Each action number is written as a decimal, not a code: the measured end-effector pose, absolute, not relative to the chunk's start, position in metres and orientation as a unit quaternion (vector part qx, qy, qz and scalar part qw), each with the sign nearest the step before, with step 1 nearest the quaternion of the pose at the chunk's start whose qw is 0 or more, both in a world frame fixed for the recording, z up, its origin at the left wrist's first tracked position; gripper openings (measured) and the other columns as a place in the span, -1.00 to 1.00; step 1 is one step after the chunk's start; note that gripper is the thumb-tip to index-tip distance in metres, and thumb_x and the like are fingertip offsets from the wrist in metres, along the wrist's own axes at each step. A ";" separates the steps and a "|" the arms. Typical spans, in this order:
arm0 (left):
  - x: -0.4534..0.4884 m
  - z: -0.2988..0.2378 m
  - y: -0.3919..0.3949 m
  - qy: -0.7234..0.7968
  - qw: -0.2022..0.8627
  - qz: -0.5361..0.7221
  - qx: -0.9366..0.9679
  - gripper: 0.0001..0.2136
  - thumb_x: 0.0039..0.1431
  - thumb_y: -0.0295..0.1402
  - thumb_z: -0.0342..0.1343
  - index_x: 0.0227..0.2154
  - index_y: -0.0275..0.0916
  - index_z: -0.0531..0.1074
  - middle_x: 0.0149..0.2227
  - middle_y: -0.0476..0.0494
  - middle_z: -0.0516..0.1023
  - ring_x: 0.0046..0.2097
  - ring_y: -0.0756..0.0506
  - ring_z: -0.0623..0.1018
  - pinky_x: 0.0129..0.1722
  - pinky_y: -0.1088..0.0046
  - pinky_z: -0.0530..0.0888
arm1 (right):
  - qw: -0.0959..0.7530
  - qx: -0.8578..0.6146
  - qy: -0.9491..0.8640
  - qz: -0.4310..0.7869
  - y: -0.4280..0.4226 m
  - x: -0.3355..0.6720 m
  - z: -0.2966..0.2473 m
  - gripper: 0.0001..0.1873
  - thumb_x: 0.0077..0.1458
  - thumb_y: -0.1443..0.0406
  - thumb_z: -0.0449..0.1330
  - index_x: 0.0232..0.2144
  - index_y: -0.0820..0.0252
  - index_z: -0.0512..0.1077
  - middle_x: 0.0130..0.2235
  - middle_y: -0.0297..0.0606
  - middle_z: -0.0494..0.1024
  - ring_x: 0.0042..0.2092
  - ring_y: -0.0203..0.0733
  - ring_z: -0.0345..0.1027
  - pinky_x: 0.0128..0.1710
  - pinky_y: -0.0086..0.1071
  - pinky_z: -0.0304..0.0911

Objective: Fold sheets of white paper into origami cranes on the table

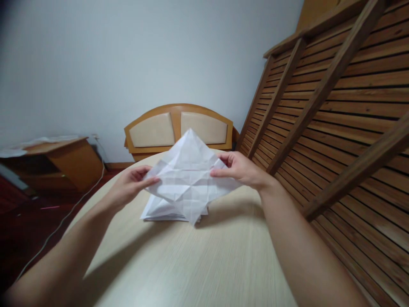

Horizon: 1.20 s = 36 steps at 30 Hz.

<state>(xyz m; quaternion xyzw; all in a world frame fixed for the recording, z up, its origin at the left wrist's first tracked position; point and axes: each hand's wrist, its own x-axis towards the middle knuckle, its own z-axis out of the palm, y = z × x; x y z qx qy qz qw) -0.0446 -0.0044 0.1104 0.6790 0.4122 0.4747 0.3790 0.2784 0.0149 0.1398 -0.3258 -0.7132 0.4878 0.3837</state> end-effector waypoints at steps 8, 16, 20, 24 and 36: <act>-0.067 0.144 -0.004 0.329 -0.115 0.525 0.777 -0.93 0.22 -0.39 0.18 -0.26 -0.21 0.53 -0.24 -0.12 0.64 -0.17 -0.09 0.61 -0.14 0.38 0.53 | 0.505 -0.245 -0.814 0.151 0.047 0.257 0.168 -0.95 0.04 0.28 0.37 -0.37 0.09 0.62 -0.26 -0.30 0.65 -0.09 -0.09 0.49 -0.02 -0.18 0.36; -0.078 0.061 0.002 0.301 -0.191 0.238 0.904 -0.84 0.26 -0.53 0.03 -0.24 -0.19 0.48 -0.19 -0.12 0.62 -0.18 -0.11 0.57 -0.17 0.32 0.50 | 0.318 -0.292 -0.902 0.025 0.110 0.251 0.053 -0.74 0.10 0.46 0.24 -0.25 0.01 0.62 -0.06 -0.27 0.64 0.16 -0.01 0.31 0.16 0.02 0.17; -0.077 0.034 0.002 0.313 -0.078 0.178 0.930 -0.82 0.23 -0.52 0.00 -0.19 -0.21 0.46 -0.17 -0.15 0.60 -0.16 -0.14 0.57 -0.18 0.30 0.53 | 0.245 -0.313 -0.917 0.036 0.125 0.265 0.026 -0.67 0.03 0.53 0.14 -0.31 0.09 0.62 -0.21 -0.28 0.65 -0.06 -0.13 0.44 0.05 -0.22 0.26; -0.072 0.033 -0.002 0.324 0.035 0.191 0.926 -0.81 0.23 -0.35 0.03 -0.15 -0.21 0.46 -0.06 -0.22 0.57 -0.08 -0.19 0.56 -0.07 0.19 0.53 | 0.334 -0.532 -0.778 -0.012 0.153 0.297 0.016 -0.75 0.11 0.41 0.11 -0.36 0.11 0.60 -0.21 -0.24 0.60 -0.07 -0.09 0.40 0.06 -0.27 0.22; -0.074 -0.002 0.007 0.456 0.113 0.101 0.877 -0.48 0.29 -0.31 0.03 0.31 -0.06 0.23 0.42 -0.22 0.08 0.42 -0.43 0.04 0.31 -0.18 0.14 | 0.400 -0.678 -0.612 0.073 0.200 0.325 -0.021 -0.61 -0.08 0.37 0.23 -0.13 0.15 0.60 0.04 -0.04 0.53 0.15 0.13 0.30 0.20 -0.03 0.11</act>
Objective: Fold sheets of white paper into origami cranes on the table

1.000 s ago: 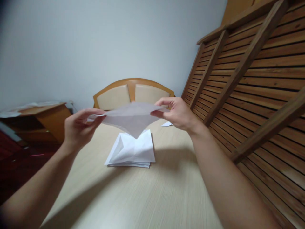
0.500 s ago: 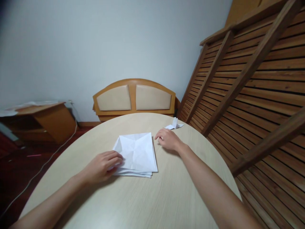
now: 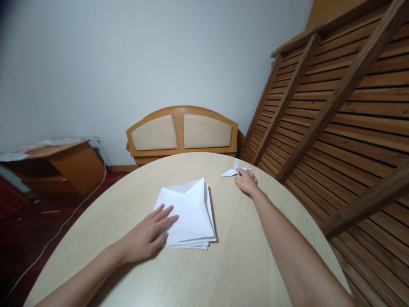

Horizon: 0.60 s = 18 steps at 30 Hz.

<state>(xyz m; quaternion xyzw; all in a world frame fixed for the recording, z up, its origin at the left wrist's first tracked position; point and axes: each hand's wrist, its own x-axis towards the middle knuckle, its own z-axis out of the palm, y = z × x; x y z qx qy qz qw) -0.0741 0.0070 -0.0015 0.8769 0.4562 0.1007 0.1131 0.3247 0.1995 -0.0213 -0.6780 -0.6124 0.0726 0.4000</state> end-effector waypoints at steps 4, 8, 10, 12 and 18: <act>-0.065 0.010 0.005 0.480 0.094 0.141 0.861 -0.66 0.30 -0.28 0.04 0.09 -0.14 0.46 0.34 -0.26 0.26 0.37 -0.40 0.20 0.30 -0.15 0.17 | 0.437 -0.638 -0.626 0.098 0.181 0.304 0.002 -0.66 0.07 0.29 0.15 -0.12 0.28 0.55 -0.06 0.01 0.60 -0.06 0.01 0.47 0.04 -0.13 0.28; -0.044 0.033 0.002 0.496 0.119 0.239 0.827 -0.66 0.34 -0.21 0.00 0.09 -0.21 0.38 0.19 -0.35 0.45 0.19 -0.34 0.46 0.20 -0.04 0.33 | 0.473 -0.564 -0.666 0.122 0.139 0.266 0.032 -0.77 0.11 0.21 0.18 -0.24 0.21 0.52 -0.17 -0.14 0.63 -0.24 -0.15 0.50 -0.15 -0.28 0.36; -0.031 0.041 0.000 0.503 0.157 0.288 0.799 -0.51 0.31 -0.15 0.06 0.22 -0.24 0.23 0.21 -0.41 0.41 0.21 -0.38 0.44 0.20 -0.05 0.33 | 0.489 -0.518 -0.689 0.133 0.111 0.241 0.043 -0.77 0.10 0.18 0.21 -0.22 0.16 0.46 -0.17 -0.21 0.60 -0.28 -0.21 0.49 -0.19 -0.32 0.37; -0.016 0.045 -0.003 0.498 0.202 0.358 0.763 -0.36 0.27 -0.12 0.11 0.30 -0.25 0.06 0.31 -0.46 0.25 0.28 -0.38 0.35 0.21 -0.03 0.33 | 0.549 -0.446 -0.685 0.174 0.083 0.216 0.049 -0.62 0.04 0.19 0.28 -0.09 0.15 0.37 -0.18 -0.22 0.57 -0.33 -0.22 0.45 -0.24 -0.30 0.37; 0.021 0.030 -0.022 0.386 0.284 0.467 0.743 -0.33 0.18 -0.29 0.22 0.24 -0.20 -0.01 0.26 -0.41 0.27 0.28 -0.28 0.33 0.29 0.01 0.23 | 0.567 -0.361 -0.617 0.410 0.013 0.169 0.045 -0.54 -0.05 0.21 0.35 -0.07 0.16 0.43 -0.38 -0.36 0.45 -0.35 -0.21 0.36 -0.33 -0.34 0.32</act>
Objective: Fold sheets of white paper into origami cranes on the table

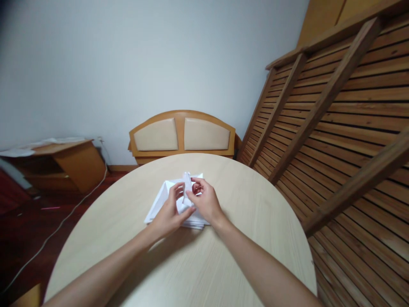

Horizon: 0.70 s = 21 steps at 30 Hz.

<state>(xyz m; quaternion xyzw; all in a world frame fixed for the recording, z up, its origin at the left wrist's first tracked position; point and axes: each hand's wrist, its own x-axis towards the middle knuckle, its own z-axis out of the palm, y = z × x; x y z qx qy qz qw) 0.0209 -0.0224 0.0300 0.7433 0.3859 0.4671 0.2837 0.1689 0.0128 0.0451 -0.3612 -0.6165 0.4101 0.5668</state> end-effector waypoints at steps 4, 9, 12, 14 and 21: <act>0.024 0.023 -0.044 0.372 0.315 0.467 0.738 -0.51 0.29 -0.31 0.05 0.22 -0.14 0.05 0.25 -0.37 0.27 0.28 -0.26 0.31 0.29 0.04 0.21 | 0.534 -0.321 -0.568 0.538 -0.009 0.171 0.044 -0.53 -0.06 0.17 0.40 -0.07 0.16 0.49 -0.34 -0.32 0.51 -0.30 -0.19 0.39 -0.30 -0.34 0.32; 0.014 0.029 -0.056 0.330 0.400 0.451 0.726 -0.64 0.32 -0.33 -0.07 0.15 -0.17 0.14 0.17 -0.28 0.35 0.22 -0.24 0.35 0.24 0.12 0.26 | 0.470 -0.290 -0.547 0.629 -0.011 0.186 0.040 -0.41 -0.09 0.11 0.46 -0.01 0.17 0.51 -0.37 -0.33 0.53 -0.41 -0.30 0.34 -0.42 -0.42 0.20; 0.010 0.032 -0.056 0.335 0.434 0.448 0.706 -0.67 0.31 -0.37 -0.14 0.11 -0.17 0.14 0.11 -0.26 0.39 0.11 -0.21 0.42 0.15 0.15 0.33 | 0.490 -0.272 -0.549 0.621 -0.005 0.192 0.037 -0.41 -0.09 0.03 0.45 -0.03 0.15 0.54 -0.42 -0.36 0.51 -0.44 -0.31 0.31 -0.42 -0.41 0.17; 0.009 0.032 -0.055 0.358 0.432 0.444 0.699 -0.69 0.29 -0.37 -0.14 0.08 -0.16 0.16 0.04 -0.23 0.42 0.03 -0.19 0.44 0.07 0.19 0.36 | 0.512 -0.278 -0.536 0.611 -0.002 0.194 0.037 -0.44 -0.11 -0.01 0.45 -0.09 0.13 0.58 -0.44 -0.37 0.49 -0.45 -0.31 0.29 -0.42 -0.40 0.16; 0.011 0.029 -0.053 0.385 0.410 0.421 0.712 -0.74 0.29 -0.31 -0.10 0.02 -0.16 0.19 -0.03 -0.20 0.42 -0.01 -0.18 0.42 0.01 0.24 0.36 | 0.565 -0.349 -0.530 0.527 0.003 0.198 0.037 -0.54 -0.04 -0.09 0.36 -0.27 0.12 0.66 -0.44 -0.31 0.49 -0.40 -0.25 0.27 -0.33 -0.33 0.21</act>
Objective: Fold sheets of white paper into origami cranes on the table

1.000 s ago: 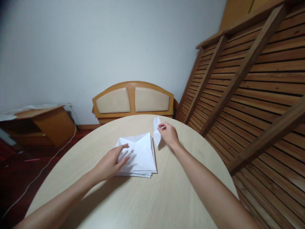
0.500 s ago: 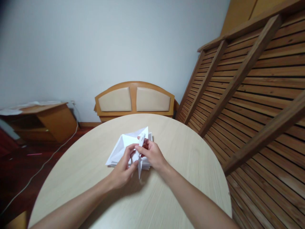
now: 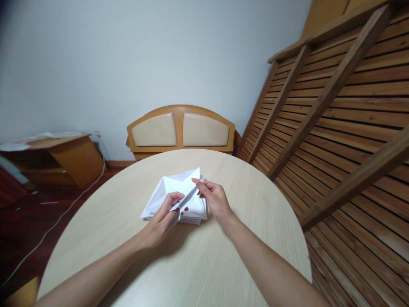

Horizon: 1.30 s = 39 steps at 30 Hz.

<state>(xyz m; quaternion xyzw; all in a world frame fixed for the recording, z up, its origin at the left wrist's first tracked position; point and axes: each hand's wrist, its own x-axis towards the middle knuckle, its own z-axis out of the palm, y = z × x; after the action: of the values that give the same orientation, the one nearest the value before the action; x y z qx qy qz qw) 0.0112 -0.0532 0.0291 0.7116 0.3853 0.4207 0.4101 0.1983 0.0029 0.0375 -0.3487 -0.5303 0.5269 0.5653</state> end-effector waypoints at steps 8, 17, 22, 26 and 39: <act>0.015 0.021 -0.047 0.396 0.430 0.438 0.684 -0.72 0.31 -0.08 0.04 -0.12 -0.18 0.27 -0.18 -0.15 0.43 -0.15 -0.13 0.44 -0.17 0.34 0.38 | 0.572 -0.362 -0.563 0.474 0.001 0.198 0.039 -0.59 -0.03 -0.08 0.36 -0.40 0.13 0.66 -0.39 -0.27 0.53 -0.30 -0.15 0.35 -0.25 -0.28 0.25; 0.016 0.021 -0.046 0.448 0.375 0.505 0.636 -0.70 0.35 -0.06 -0.01 -0.34 -0.19 0.28 -0.36 -0.03 0.35 -0.30 -0.08 0.35 -0.27 0.41 0.32 | 0.536 -0.297 -0.551 0.566 -0.012 0.178 0.027 -0.22 -0.08 0.14 0.45 0.17 0.04 0.29 -0.16 -0.28 0.56 -0.17 -0.15 0.44 -0.15 -0.28 0.33; 0.020 0.020 -0.050 0.442 0.356 0.540 0.621 -0.77 0.36 -0.14 -0.02 -0.24 -0.20 0.31 -0.28 -0.07 0.39 -0.24 -0.09 0.39 -0.20 0.39 0.34 | 0.510 -0.266 -0.567 0.590 -0.027 0.166 0.026 -0.24 -0.04 0.20 0.42 0.11 -0.01 0.11 -0.08 -0.27 0.51 -0.13 -0.18 0.45 -0.07 -0.25 0.35; 0.024 0.014 -0.052 0.421 0.384 0.532 0.626 -0.79 0.35 -0.15 -0.01 -0.20 -0.20 0.28 -0.24 -0.08 0.38 -0.23 -0.08 0.39 -0.20 0.40 0.34 | 0.563 -0.261 -0.543 0.566 -0.025 0.169 0.031 -0.48 0.03 0.19 0.38 -0.12 -0.01 0.13 -0.22 -0.39 0.49 -0.24 -0.25 0.44 -0.24 -0.38 0.33; 0.025 0.016 -0.054 0.430 0.370 0.560 0.604 -0.74 0.38 -0.14 -0.06 -0.31 -0.22 0.34 -0.33 -0.05 0.42 -0.29 -0.07 0.39 -0.27 0.43 0.34 | 0.514 -0.265 -0.635 0.512 -0.030 0.169 0.032 -0.44 -0.10 0.34 0.38 -0.07 0.01 0.23 -0.12 -0.31 0.40 -0.08 -0.20 0.39 -0.16 -0.36 0.36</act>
<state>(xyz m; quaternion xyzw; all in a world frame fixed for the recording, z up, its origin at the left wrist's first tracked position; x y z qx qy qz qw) 0.0246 -0.0537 0.0163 0.6036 0.4298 0.5603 0.3701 0.1690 -0.0303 0.0316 -0.2651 -0.6346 0.5123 0.5144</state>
